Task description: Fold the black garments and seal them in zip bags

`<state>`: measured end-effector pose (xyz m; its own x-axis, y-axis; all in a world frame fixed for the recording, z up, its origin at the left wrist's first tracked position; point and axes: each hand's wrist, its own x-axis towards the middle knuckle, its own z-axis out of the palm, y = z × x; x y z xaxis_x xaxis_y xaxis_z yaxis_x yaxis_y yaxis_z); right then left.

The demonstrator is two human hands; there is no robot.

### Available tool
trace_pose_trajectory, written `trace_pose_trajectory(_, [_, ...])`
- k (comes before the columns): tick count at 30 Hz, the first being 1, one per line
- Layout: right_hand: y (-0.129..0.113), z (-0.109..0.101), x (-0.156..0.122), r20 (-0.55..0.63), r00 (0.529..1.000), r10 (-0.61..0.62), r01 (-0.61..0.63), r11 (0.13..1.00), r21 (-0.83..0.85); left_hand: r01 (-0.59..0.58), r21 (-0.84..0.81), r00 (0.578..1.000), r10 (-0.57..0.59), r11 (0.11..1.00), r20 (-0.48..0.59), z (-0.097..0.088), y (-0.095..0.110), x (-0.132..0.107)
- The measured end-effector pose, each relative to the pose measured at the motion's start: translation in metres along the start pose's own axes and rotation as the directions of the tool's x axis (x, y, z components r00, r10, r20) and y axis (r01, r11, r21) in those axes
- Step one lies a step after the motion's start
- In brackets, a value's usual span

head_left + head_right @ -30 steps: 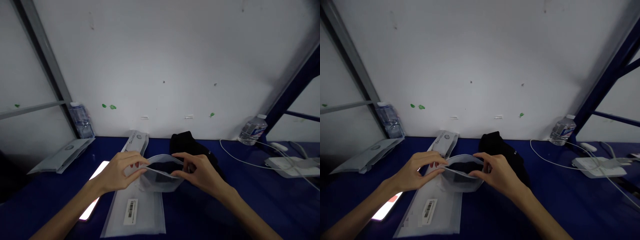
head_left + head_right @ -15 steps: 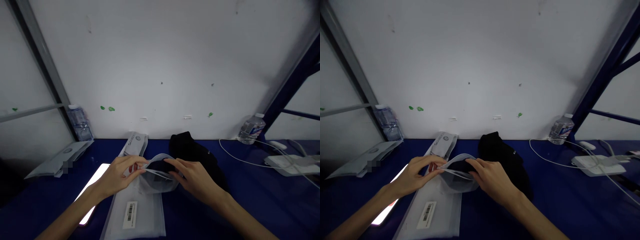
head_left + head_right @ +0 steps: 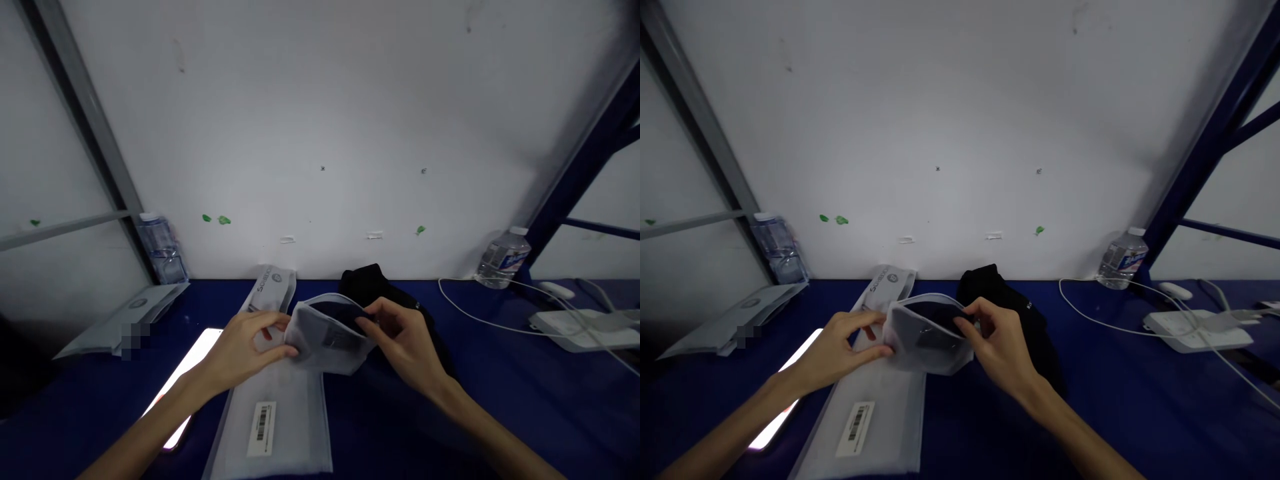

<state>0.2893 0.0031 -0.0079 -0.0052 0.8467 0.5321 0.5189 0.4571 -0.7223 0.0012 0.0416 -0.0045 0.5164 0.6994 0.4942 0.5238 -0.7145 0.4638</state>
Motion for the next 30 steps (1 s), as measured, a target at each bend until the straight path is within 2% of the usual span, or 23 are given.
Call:
trace_pose_trajectory(6, [-0.001,-0.002,0.006,0.016,0.993,0.115,-0.115,0.958,0.264,0.081,-0.045,0.991,-0.075,0.996,0.110,-0.002,0.006,0.002])
trace_pose_trajectory(13, [-0.002,-0.004,0.010,0.065,0.974,0.215,-0.220,0.856,0.467,0.167,-0.073,0.979,-0.156,0.983,0.134,-0.006,0.000,0.004])
trace_pose_trajectory(18, [0.001,-0.007,0.011,-0.137,0.961,0.240,-0.121,0.812,0.571,0.229,-0.111,0.964,-0.209,0.967,0.166,-0.004,-0.006,0.003])
trace_pose_trajectory(24, [0.001,-0.008,0.011,-0.343,0.915,0.212,0.010,0.838,0.545,0.336,-0.177,0.920,-0.282,0.925,0.272,-0.002,-0.008,0.002])
trace_pose_trajectory(27, [-0.001,-0.012,0.010,-0.494,0.855,0.158,0.105,0.880,0.463,0.377,-0.186,0.894,-0.303,0.908,0.330,-0.002,-0.012,0.001])
trace_pose_trajectory(30, [-0.002,-0.022,0.011,-0.625,0.776,0.086,0.121,0.952,0.281,0.399,-0.178,0.869,-0.310,0.899,0.385,-0.002,-0.018,0.000])
